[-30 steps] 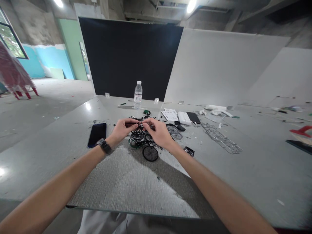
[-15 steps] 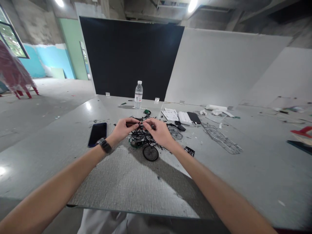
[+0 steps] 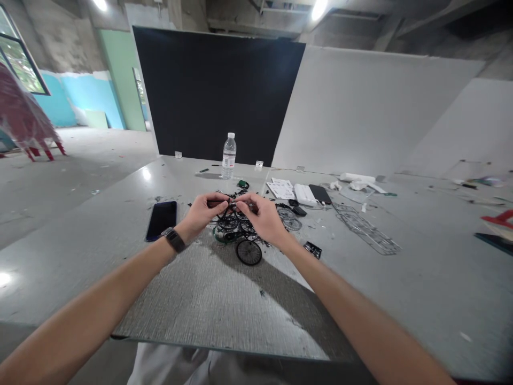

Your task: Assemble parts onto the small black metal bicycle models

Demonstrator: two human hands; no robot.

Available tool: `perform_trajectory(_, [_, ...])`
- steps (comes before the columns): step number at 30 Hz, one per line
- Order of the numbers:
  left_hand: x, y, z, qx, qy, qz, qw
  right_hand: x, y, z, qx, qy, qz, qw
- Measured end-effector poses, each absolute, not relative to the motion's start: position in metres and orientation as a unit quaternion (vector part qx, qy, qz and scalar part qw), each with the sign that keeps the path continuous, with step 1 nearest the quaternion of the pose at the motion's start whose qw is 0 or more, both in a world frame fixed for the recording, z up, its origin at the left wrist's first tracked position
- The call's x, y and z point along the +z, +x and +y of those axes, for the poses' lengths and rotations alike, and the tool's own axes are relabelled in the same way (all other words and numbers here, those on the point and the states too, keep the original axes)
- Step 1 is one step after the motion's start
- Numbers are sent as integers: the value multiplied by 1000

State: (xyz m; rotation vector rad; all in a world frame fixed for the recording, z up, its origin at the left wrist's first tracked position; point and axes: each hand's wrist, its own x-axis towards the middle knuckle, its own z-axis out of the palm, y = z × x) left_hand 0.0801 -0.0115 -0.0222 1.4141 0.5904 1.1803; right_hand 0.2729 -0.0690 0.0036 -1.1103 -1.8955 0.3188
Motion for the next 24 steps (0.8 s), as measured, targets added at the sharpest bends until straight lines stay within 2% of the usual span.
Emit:
perform_trajectory(4, [-22, 79, -11, 491, 598, 252, 581, 5, 272, -71, 138, -449, -765, 440])
perform_trajectory(14, [-23, 78, -9, 519, 655, 262, 482, 8, 272, -71, 157, -450, -771, 423])
perform_trajectory(24, [-22, 77, -9, 514, 669, 272, 462, 7, 277, -69, 122, -450, -794, 391])
